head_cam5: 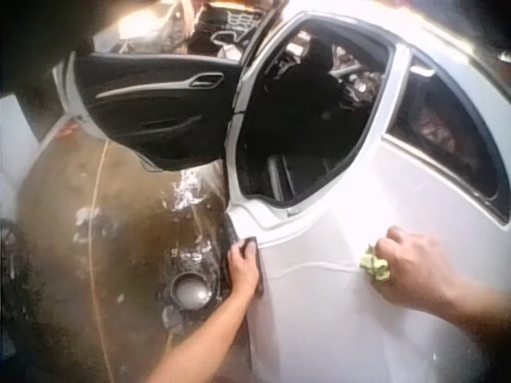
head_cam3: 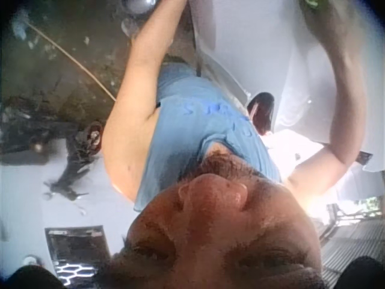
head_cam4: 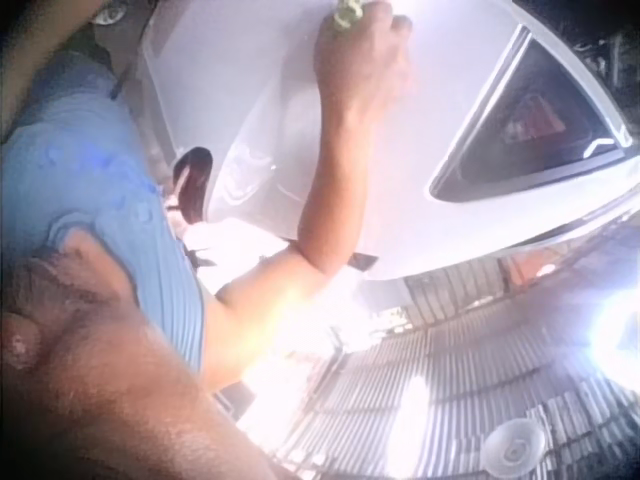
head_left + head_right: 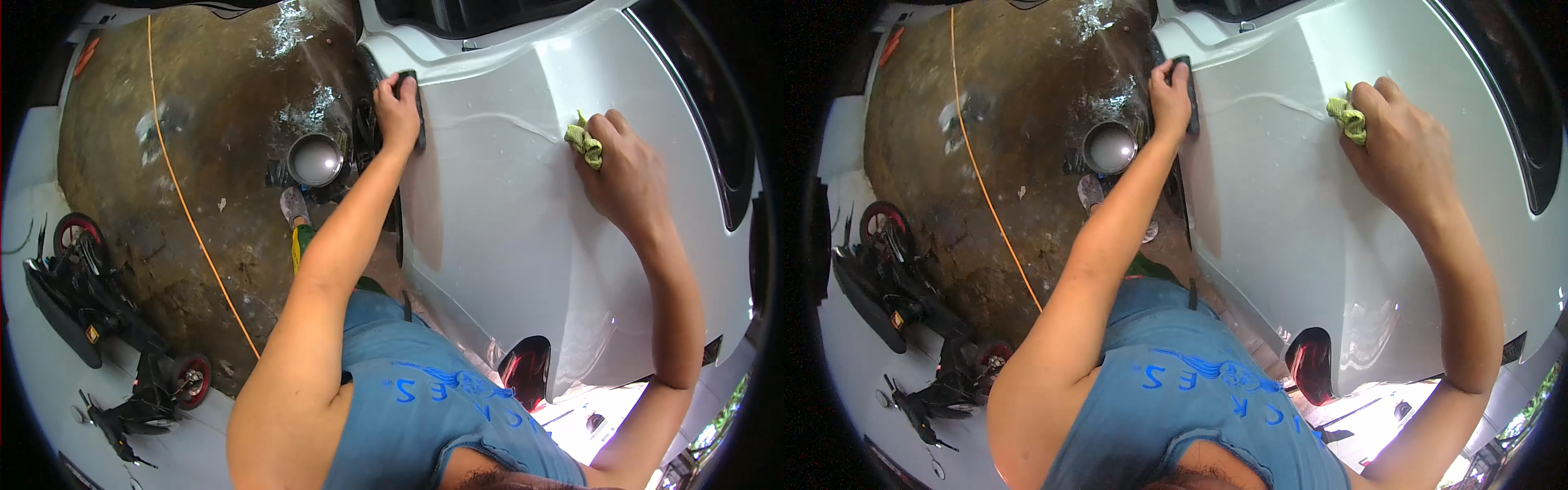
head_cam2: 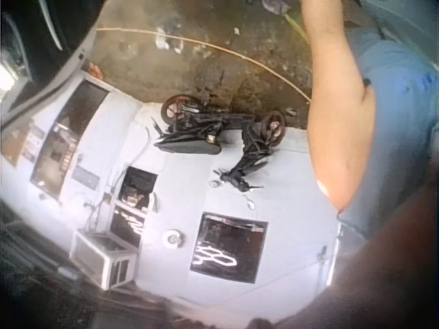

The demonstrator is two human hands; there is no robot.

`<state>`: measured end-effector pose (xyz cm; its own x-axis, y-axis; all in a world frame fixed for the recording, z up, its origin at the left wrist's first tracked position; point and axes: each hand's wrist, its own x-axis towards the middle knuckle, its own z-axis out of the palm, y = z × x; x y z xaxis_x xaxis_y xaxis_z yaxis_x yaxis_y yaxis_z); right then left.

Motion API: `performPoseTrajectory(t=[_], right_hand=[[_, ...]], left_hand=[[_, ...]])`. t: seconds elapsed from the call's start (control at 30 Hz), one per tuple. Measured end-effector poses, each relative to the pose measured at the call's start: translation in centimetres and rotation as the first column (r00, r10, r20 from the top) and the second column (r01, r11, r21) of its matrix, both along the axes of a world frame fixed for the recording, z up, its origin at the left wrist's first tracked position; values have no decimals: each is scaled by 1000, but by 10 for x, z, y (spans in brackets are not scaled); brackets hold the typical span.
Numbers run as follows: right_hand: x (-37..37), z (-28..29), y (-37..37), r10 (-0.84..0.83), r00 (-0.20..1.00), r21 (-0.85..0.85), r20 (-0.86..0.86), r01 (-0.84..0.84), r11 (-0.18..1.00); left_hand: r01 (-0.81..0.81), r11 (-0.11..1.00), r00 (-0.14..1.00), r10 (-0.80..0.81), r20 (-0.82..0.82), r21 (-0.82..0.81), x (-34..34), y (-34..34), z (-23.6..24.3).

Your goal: The person sands a wet section of a white car's exterior panel using a sanding block while holding a green cloth.

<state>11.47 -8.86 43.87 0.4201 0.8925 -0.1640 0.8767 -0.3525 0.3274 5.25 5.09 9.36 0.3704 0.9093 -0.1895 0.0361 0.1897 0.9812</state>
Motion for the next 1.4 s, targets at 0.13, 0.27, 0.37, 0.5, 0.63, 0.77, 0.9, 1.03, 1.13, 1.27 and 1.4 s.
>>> performPoseTrajectory(t=[0.13, 0.27, 0.37, 0.5, 0.63, 0.77, 0.9, 1.03, 1.13, 1.27, 1.4], right_hand=[[1, 4, -7, -28, 1000, -20, 2, 28, 999], [-2, 3, -6, -54, 999, -23, 3, 54, 998], [-6, 0, 3, -22, 1000, 12, -6, 22, 1000], [-3, -1, -2, -22, 1000, -8, 14, 22, 1000], [-4, -1, -6, -44, 999, 13, 18, 44, 999], [-9, 3, 1, -49, 999, 13, -1, 49, 999], [-5, -3, 2, -33, 999, 18, -22, 33, 999], [-2, -3, -9, -41, 999, 3, -3, 41, 999], [-3, 1, -5, -49, 999, 13, -4, 49, 999], [-11, 0, 6, -69, 998, 25, -9, 69, 997], [-7, -1, 1, -61, 998, 11, 18, 61, 998]], left_hand=[[54, 984, 998, -58, 16, 170, -65, -111, 3], [19, 995, 1000, -18, -8, 97, -50, -93, 9], [-8, 1000, 1000, 8, -22, 17, 2, 4, 4], [50, 986, 999, -47, -17, 158, -17, -39, 2], [57, 976, 998, -53, -25, 208, -65, -116, 18], [15, 993, 999, -18, 29, 115, -8, -19, 4], [9, 994, 998, -15, 53, 110, -2, 7, -6], [92, 981, 993, -103, 55, 170, -74, -110, 2], [96, 978, 993, -106, 43, 185, -75, -110, -2], [-18, 991, 999, 13, 38, 132, -4, 12, -25], [-5, 983, 997, -9, 77, 184, -21, -33, -22]])
